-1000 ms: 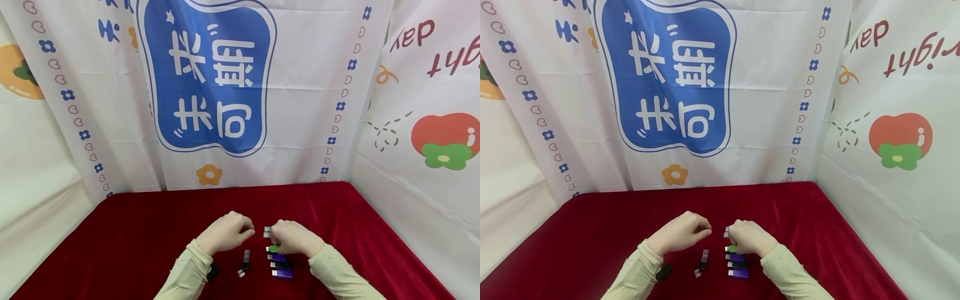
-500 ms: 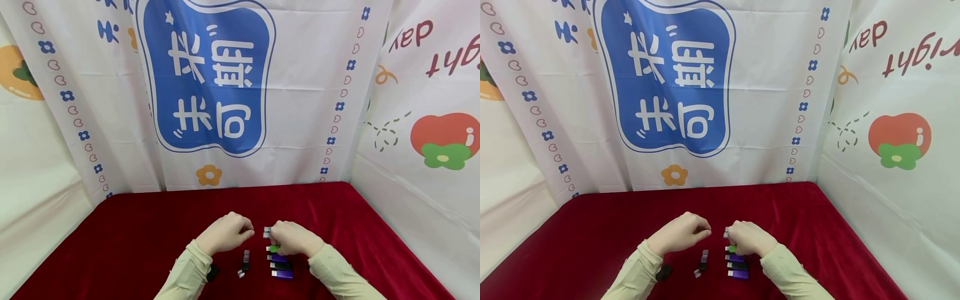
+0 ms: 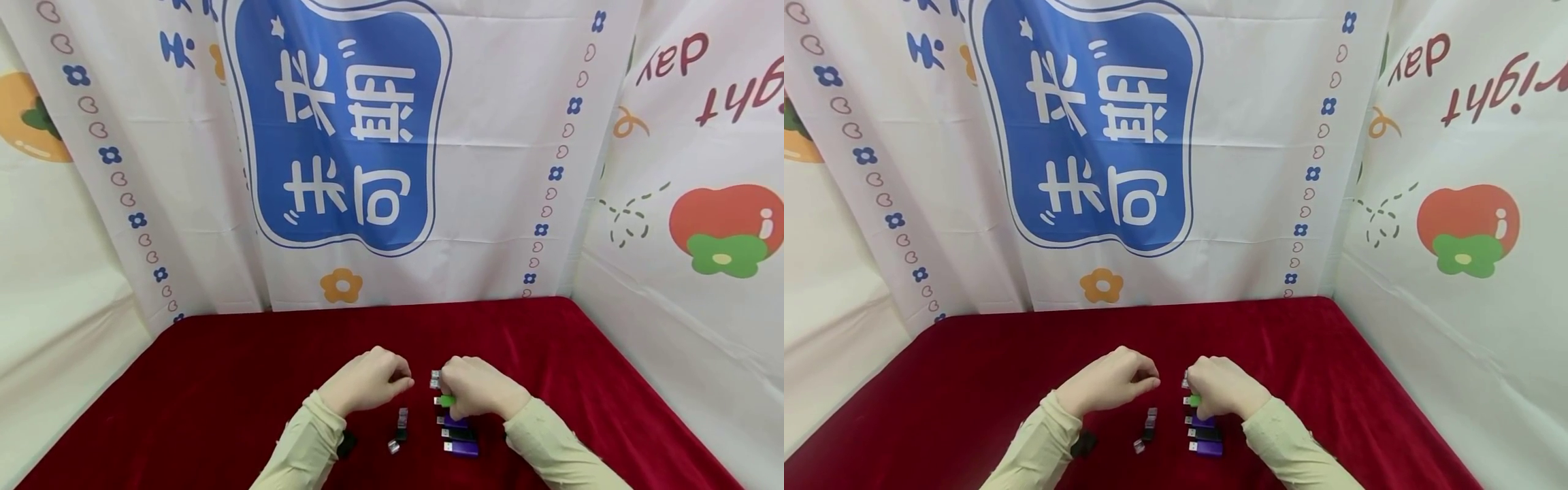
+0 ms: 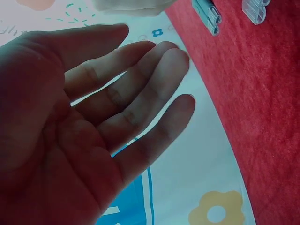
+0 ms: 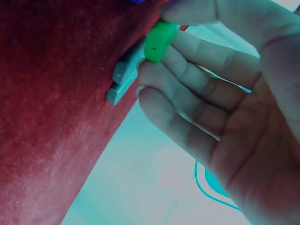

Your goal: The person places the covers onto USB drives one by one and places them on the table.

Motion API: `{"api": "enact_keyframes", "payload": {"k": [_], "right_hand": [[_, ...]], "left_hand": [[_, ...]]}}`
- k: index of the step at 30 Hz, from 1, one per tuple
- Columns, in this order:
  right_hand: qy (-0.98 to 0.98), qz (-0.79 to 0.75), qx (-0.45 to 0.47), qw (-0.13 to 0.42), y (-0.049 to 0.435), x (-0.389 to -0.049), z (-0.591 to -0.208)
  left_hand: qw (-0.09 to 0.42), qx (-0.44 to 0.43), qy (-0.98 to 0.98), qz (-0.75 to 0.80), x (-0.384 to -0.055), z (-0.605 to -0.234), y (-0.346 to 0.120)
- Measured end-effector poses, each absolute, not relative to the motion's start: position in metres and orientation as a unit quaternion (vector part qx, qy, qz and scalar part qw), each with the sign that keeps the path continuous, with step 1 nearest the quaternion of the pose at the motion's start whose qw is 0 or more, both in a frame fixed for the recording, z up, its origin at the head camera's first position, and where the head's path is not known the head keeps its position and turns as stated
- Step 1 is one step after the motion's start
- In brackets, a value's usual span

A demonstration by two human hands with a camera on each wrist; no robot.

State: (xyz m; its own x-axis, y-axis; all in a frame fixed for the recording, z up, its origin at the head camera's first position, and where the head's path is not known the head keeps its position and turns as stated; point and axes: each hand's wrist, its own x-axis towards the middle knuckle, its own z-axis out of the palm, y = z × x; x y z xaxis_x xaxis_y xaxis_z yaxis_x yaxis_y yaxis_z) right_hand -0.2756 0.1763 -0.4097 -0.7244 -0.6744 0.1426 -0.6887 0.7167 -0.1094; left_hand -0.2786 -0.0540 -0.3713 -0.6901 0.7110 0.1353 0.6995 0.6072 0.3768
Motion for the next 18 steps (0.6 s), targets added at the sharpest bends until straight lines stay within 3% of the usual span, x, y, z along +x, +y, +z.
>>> {"api": "enact_keyframes", "payload": {"k": [18], "right_hand": [[-0.905,0.150,0.373,0.139,0.190,-0.261,-0.357]], "left_hand": [[0.066,0.361,0.921,0.132,-0.281,-0.392,-0.053]]}}
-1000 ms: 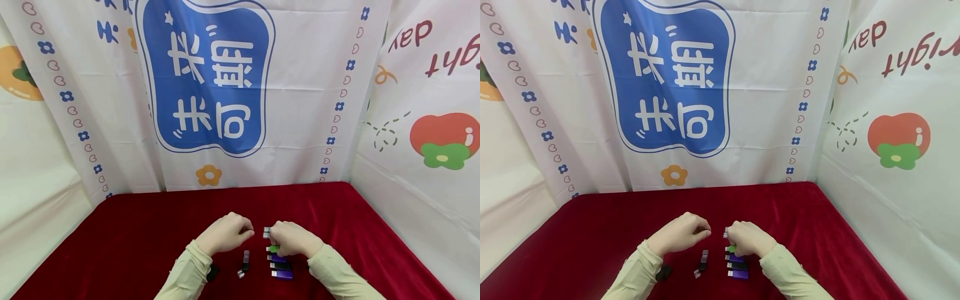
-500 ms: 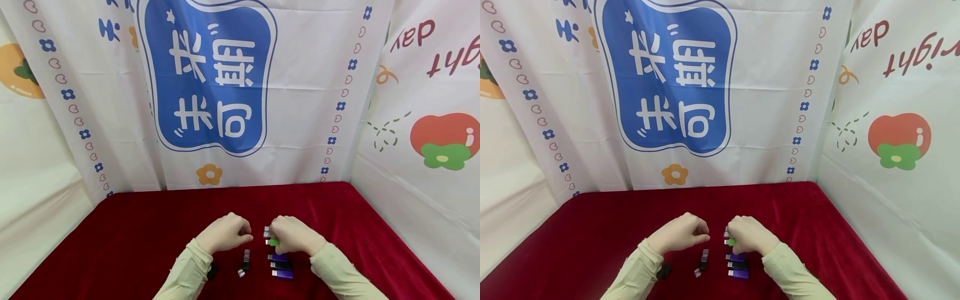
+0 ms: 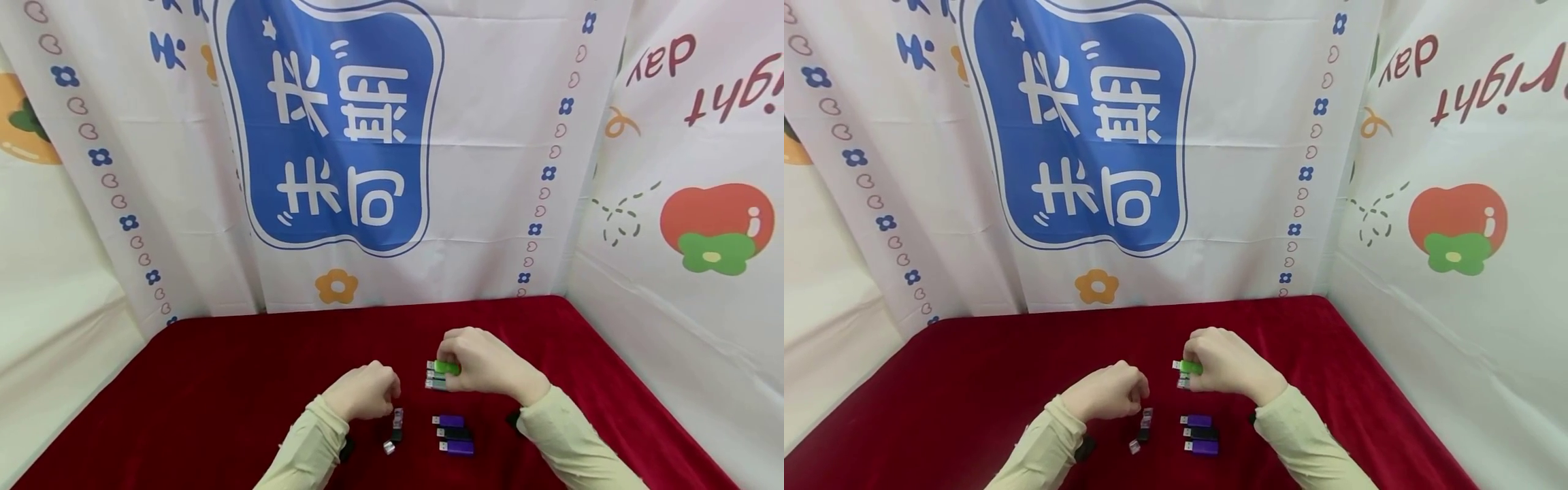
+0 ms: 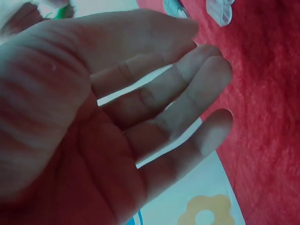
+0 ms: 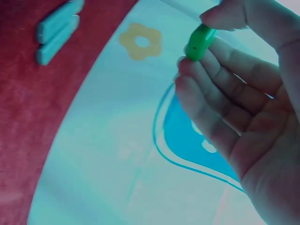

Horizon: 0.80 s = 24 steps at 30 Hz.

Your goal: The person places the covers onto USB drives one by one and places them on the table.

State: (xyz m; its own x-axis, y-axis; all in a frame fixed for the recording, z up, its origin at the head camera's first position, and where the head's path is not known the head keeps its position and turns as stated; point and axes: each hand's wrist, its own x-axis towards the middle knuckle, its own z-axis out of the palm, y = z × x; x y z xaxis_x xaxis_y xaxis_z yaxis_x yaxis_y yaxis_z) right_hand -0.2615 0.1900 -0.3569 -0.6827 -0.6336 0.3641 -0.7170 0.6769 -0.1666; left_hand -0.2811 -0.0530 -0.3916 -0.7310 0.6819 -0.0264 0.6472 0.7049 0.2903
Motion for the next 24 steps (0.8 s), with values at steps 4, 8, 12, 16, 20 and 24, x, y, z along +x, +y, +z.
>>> {"api": "enact_keyframes", "payload": {"k": [4,8,12,16,20,24], "right_hand": [[-0.894,0.168,0.383,0.162,0.190,-0.256,-0.348],[-0.887,0.177,0.390,0.172,0.189,-0.254,-0.344],[-0.886,0.179,0.390,0.173,0.190,-0.253,-0.344],[-0.886,0.176,0.390,0.176,0.191,-0.253,-0.344],[-0.891,0.166,0.384,0.178,0.190,-0.252,-0.344],[-0.893,0.163,0.382,0.172,0.187,-0.253,-0.344]], "left_hand": [[0.067,0.358,0.924,0.119,-0.280,-0.394,-0.048],[0.054,0.362,0.925,0.102,-0.278,-0.397,-0.045],[0.041,0.372,0.923,0.092,-0.278,-0.401,-0.042],[0.029,0.382,0.919,0.088,-0.279,-0.405,-0.039],[0.023,0.387,0.917,0.093,-0.279,-0.408,-0.037],[0.015,0.391,0.915,0.098,-0.279,-0.409,-0.039]]}}
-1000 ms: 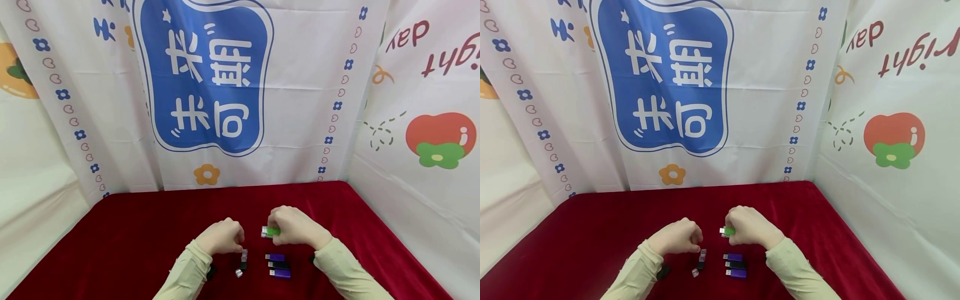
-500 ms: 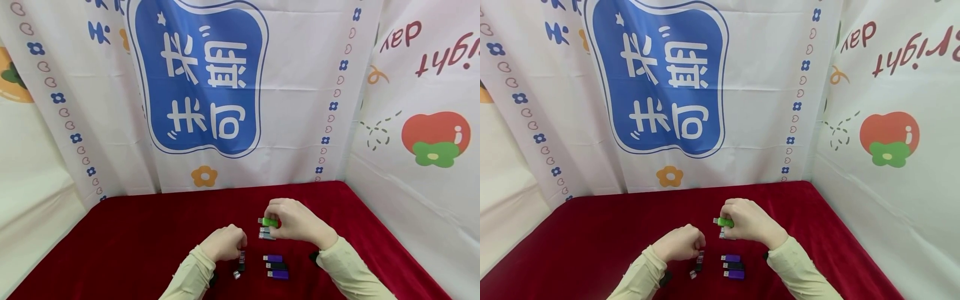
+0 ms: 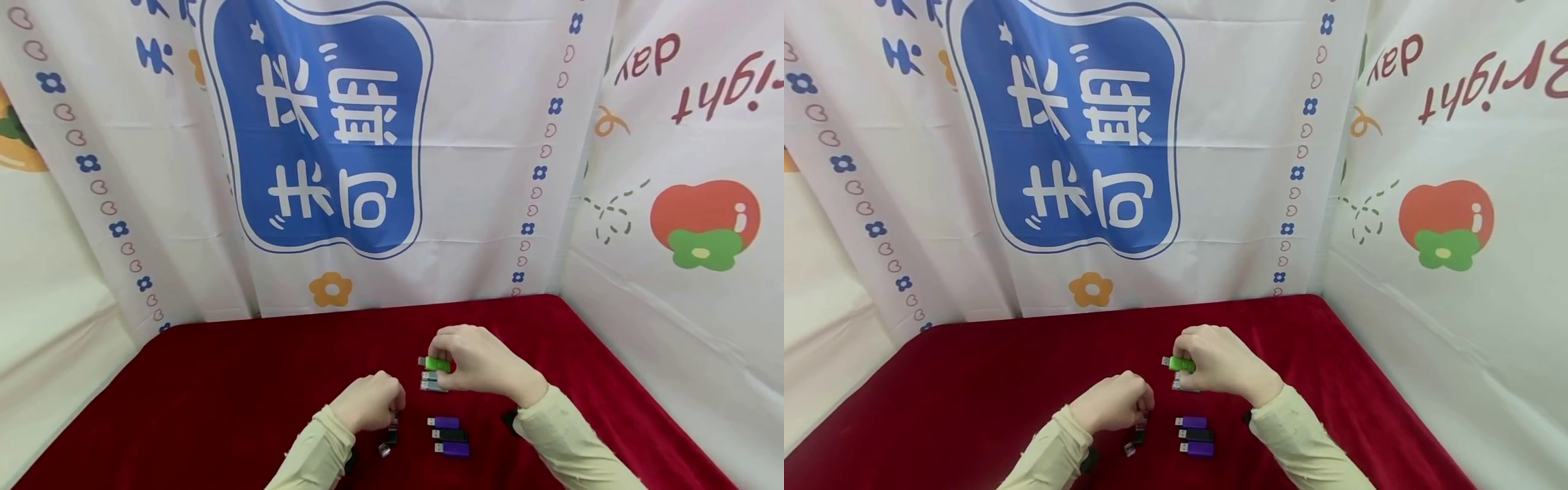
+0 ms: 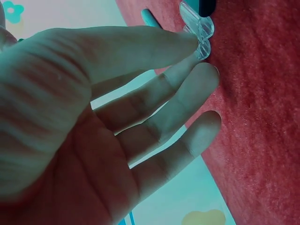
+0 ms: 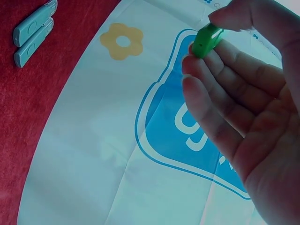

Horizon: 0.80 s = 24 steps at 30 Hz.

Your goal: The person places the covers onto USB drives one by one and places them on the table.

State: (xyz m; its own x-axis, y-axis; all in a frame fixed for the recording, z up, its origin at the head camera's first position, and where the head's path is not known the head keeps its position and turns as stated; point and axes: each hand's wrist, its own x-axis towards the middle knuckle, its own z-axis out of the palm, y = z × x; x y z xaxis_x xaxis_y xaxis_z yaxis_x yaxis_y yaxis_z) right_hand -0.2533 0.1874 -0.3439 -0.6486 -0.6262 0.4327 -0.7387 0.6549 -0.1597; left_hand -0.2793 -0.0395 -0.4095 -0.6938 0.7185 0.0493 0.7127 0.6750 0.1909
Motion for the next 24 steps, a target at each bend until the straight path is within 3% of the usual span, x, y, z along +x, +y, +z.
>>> {"api": "enact_keyframes", "payload": {"k": [11,24], "right_hand": [[-0.899,0.154,0.378,0.162,0.1866,-0.2522,-0.3430],[-0.899,0.152,0.378,0.160,0.1871,-0.2526,-0.3444]], "left_hand": [[-0.001,0.418,0.903,0.103,-0.2845,-0.4134,-0.0390],[0.004,0.389,0.915,0.105,-0.2852,-0.4165,-0.0387]]}}
